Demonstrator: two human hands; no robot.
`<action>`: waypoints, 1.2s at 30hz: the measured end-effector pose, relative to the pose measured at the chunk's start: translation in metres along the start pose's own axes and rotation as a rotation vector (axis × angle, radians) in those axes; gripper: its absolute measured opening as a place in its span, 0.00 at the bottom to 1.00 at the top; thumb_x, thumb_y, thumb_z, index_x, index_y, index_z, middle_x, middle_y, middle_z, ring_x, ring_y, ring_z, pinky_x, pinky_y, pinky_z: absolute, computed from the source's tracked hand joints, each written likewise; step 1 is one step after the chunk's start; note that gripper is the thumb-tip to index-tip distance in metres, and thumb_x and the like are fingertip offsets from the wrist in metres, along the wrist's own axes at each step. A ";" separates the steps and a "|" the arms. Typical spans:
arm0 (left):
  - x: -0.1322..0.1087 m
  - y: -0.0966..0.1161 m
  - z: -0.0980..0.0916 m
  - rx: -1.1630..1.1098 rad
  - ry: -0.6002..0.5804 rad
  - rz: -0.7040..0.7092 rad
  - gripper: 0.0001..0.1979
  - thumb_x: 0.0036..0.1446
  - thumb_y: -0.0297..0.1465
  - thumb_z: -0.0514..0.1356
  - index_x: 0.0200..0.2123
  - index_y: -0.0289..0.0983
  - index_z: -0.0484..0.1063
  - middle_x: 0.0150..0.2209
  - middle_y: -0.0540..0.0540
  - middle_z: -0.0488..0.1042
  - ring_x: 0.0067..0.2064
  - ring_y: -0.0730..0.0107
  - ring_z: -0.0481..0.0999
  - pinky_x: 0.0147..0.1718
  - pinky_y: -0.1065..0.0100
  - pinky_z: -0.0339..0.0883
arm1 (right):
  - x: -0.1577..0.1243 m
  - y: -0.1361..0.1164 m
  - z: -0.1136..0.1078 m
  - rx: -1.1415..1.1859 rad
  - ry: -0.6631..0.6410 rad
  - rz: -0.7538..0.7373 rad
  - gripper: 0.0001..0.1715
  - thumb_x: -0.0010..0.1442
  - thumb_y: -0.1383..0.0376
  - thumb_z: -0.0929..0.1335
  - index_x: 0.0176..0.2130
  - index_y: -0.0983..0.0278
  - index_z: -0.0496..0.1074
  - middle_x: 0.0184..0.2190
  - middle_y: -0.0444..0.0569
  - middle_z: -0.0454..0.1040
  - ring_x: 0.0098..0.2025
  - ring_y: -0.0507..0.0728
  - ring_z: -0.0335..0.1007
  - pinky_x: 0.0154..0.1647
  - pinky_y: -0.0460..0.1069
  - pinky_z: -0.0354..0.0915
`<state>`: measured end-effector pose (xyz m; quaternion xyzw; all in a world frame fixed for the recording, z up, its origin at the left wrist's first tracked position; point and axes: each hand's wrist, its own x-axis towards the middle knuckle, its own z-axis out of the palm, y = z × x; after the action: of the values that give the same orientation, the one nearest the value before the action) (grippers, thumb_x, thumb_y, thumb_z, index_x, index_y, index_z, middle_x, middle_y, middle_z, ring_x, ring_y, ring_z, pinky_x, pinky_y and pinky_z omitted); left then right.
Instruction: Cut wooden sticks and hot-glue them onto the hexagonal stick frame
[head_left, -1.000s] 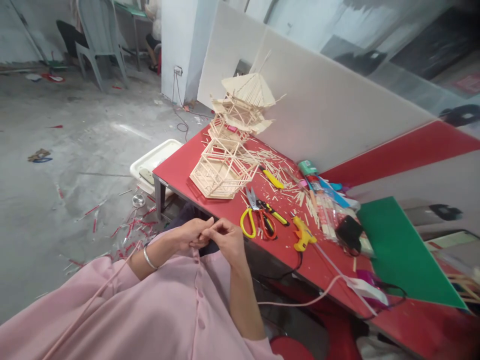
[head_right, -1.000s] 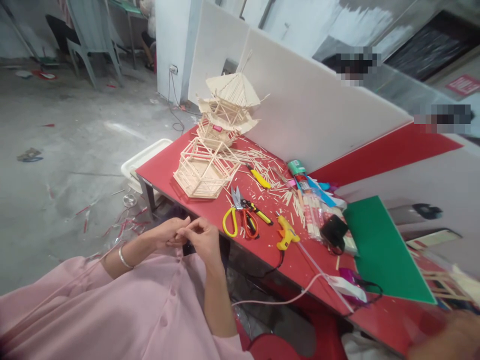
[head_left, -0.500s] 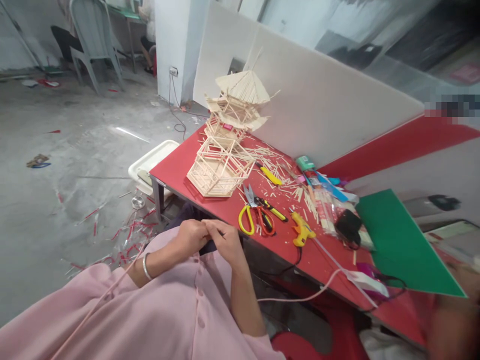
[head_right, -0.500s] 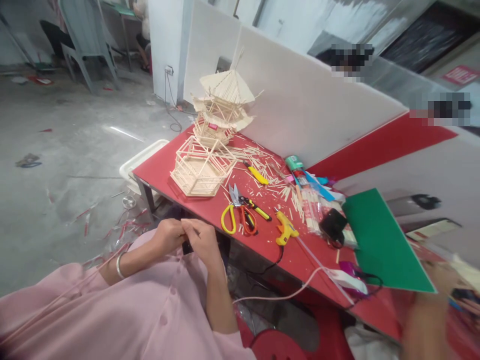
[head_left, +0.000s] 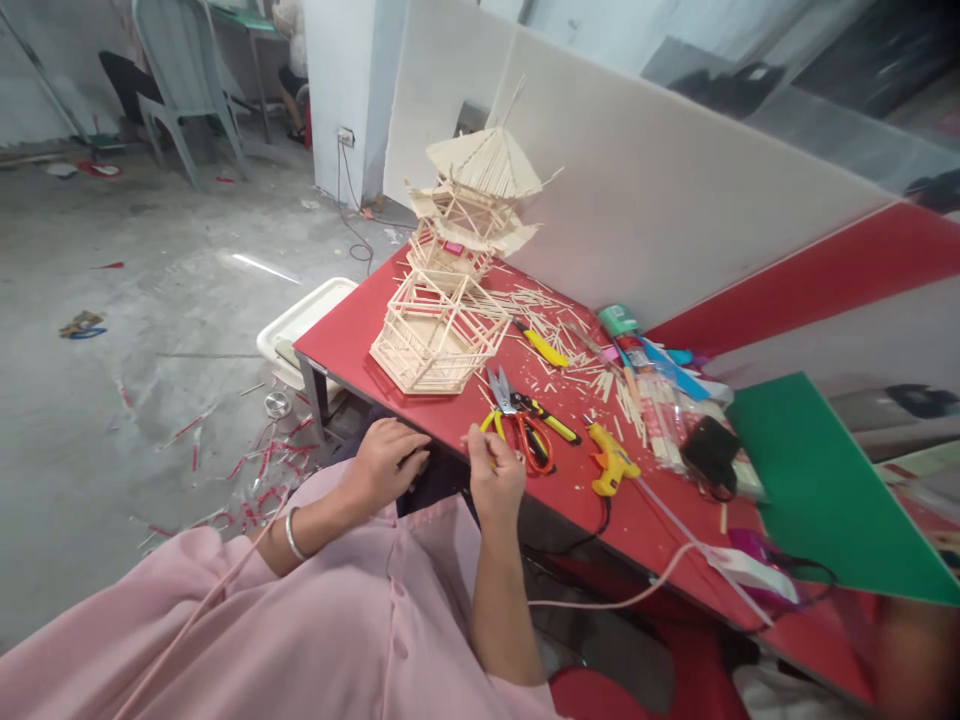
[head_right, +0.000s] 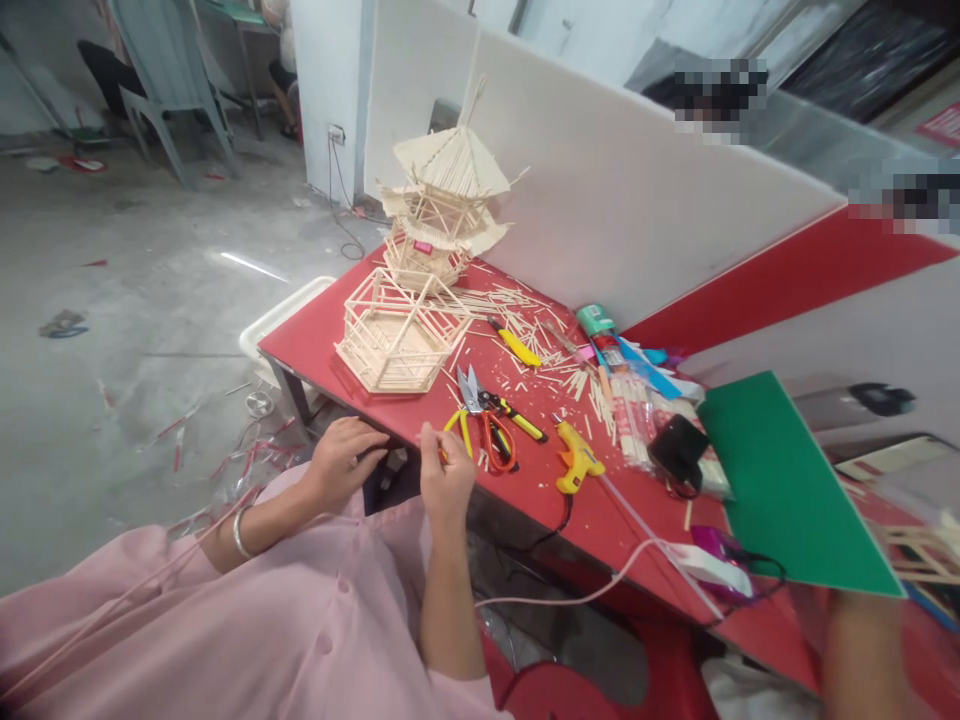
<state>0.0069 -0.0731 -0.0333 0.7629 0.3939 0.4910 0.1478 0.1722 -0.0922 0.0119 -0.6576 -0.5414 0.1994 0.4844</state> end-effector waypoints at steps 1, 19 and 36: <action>0.000 -0.002 0.000 0.012 0.008 -0.009 0.08 0.61 0.31 0.57 0.38 0.39 0.77 0.35 0.42 0.81 0.37 0.64 0.79 0.44 0.58 0.70 | 0.001 0.002 0.003 0.002 0.005 -0.043 0.23 0.60 0.49 0.66 0.32 0.65 0.77 0.29 0.50 0.78 0.31 0.56 0.73 0.36 0.49 0.68; 0.009 -0.004 0.011 0.036 -0.070 0.017 0.06 0.60 0.28 0.58 0.37 0.39 0.76 0.32 0.45 0.77 0.35 0.68 0.74 0.39 0.62 0.66 | 0.031 0.019 -0.013 -0.374 0.115 -0.337 0.13 0.63 0.60 0.67 0.43 0.64 0.76 0.35 0.52 0.78 0.39 0.58 0.72 0.47 0.53 0.67; 0.005 -0.024 0.000 0.351 0.088 -0.165 0.13 0.60 0.31 0.59 0.49 0.39 0.71 0.49 0.39 0.74 0.54 0.56 0.72 0.60 0.46 0.56 | 0.041 0.024 0.049 -0.215 -0.106 -0.124 0.08 0.61 0.69 0.62 0.36 0.62 0.70 0.58 0.59 0.67 0.64 0.62 0.60 0.61 0.61 0.59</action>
<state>-0.0033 -0.0542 -0.0447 0.7197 0.5409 0.4338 0.0348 0.1601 -0.0334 -0.0201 -0.6596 -0.6240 0.1444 0.3933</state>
